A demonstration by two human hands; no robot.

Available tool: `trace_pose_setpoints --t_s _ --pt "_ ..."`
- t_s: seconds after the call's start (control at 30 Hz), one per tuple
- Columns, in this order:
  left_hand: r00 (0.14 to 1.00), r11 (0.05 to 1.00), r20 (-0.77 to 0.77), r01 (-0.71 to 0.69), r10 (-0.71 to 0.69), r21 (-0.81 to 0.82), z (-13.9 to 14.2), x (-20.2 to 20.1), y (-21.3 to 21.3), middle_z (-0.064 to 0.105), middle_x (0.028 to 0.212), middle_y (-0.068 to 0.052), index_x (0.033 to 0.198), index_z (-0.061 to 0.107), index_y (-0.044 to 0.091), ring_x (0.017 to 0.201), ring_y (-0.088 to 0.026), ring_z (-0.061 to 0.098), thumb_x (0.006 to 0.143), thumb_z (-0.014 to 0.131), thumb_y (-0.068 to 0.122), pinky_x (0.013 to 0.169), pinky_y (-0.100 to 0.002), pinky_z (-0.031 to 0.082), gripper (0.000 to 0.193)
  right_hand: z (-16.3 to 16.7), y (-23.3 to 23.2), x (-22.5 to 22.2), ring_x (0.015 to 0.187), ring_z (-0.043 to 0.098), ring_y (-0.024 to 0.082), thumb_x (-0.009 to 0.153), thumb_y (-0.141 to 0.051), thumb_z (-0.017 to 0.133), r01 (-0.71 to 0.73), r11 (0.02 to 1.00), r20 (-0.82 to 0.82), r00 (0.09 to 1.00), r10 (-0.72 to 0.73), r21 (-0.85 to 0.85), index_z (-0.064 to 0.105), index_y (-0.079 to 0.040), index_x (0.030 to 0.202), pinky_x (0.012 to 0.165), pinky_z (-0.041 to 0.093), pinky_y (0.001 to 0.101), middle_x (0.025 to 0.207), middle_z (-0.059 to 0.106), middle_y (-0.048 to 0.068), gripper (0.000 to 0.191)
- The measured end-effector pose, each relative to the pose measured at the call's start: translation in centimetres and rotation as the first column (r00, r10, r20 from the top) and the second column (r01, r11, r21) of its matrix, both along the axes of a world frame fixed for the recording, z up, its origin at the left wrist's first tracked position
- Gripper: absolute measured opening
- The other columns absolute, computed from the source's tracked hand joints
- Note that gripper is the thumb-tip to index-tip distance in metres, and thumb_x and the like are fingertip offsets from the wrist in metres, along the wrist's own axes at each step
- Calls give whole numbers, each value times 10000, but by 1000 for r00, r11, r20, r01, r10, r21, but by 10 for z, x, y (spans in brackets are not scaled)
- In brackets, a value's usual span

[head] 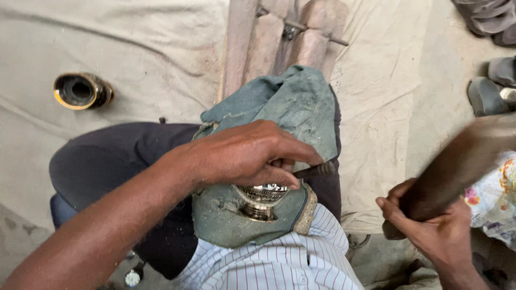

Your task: The person sits cross-legged on the floor with a small brass pot resting on a cloth pad on their lap. They hold a punch against the pot's surface and repeatedly strike the punch with a wooden mallet, repositioning the punch around the vessel to work the metal.

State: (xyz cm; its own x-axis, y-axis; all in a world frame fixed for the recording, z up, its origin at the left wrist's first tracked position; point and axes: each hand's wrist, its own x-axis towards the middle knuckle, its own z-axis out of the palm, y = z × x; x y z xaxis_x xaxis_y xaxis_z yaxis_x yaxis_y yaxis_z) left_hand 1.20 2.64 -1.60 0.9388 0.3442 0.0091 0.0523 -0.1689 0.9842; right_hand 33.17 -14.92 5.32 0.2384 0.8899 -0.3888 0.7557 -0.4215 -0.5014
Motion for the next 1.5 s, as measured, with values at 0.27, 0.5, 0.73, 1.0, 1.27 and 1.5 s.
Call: trace_pose_setpoints --t_s 0.27,0.5,0.73,1.0,1.27,1.5 --pt "1000 1000 1 -13 13 -6 -3 -2 -1 767 788 -20 1307 681 118 638 -131 687 808 783 287 576 -367 538 536 7 10 -14 525 623 140 709 -62 852 1 997 25 1000 1 -73 704 -22 848 474 506 292 630 659 49 207" --pt "999 1000 35 7 -7 24 -10 -4 -2 753 751 -30 1311 686 111 632 -140 674 833 789 263 583 -367 533 512 -5 4 -14 566 629 172 767 -206 938 -52 963 192 976 106 -266 715 -19 849 557 529 318 690 651 76 303" --pt "995 995 -13 -101 100 -20 0 -4 -3 738 775 1 1298 671 143 628 -103 673 807 815 251 537 -315 554 523 1 3 -29 813 688 163 773 33 808 229 973 -355 912 -204 30 644 15 990 689 592 307 852 685 91 273" --pt "981 999 -189 -45 45 8 14 7 6 740 738 -15 1265 686 149 625 -146 688 736 851 235 560 -375 525 560 -39 -8 -17 895 681 155 790 124 756 198 972 -397 908 -132 129 631 11 1025 780 587 312 925 679 86 290" --pt "989 999 -141 -54 54 2 10 4 4 752 744 -16 1273 694 133 612 -136 685 760 830 233 548 -371 526 540 -36 -5 -12 693 626 173 797 160 688 193 972 -167 971 -169 137 650 38 989 586 499 319 798 656 78 231" --pt "991 1000 -134 -25 27 16 9 7 4 742 700 -16 1274 683 120 574 -129 675 736 828 232 528 -363 530 569 -36 6 -16 649 597 181 770 113 693 52 999 5 999 -52 13 677 -11 992 590 493 315 749 637 77 255"
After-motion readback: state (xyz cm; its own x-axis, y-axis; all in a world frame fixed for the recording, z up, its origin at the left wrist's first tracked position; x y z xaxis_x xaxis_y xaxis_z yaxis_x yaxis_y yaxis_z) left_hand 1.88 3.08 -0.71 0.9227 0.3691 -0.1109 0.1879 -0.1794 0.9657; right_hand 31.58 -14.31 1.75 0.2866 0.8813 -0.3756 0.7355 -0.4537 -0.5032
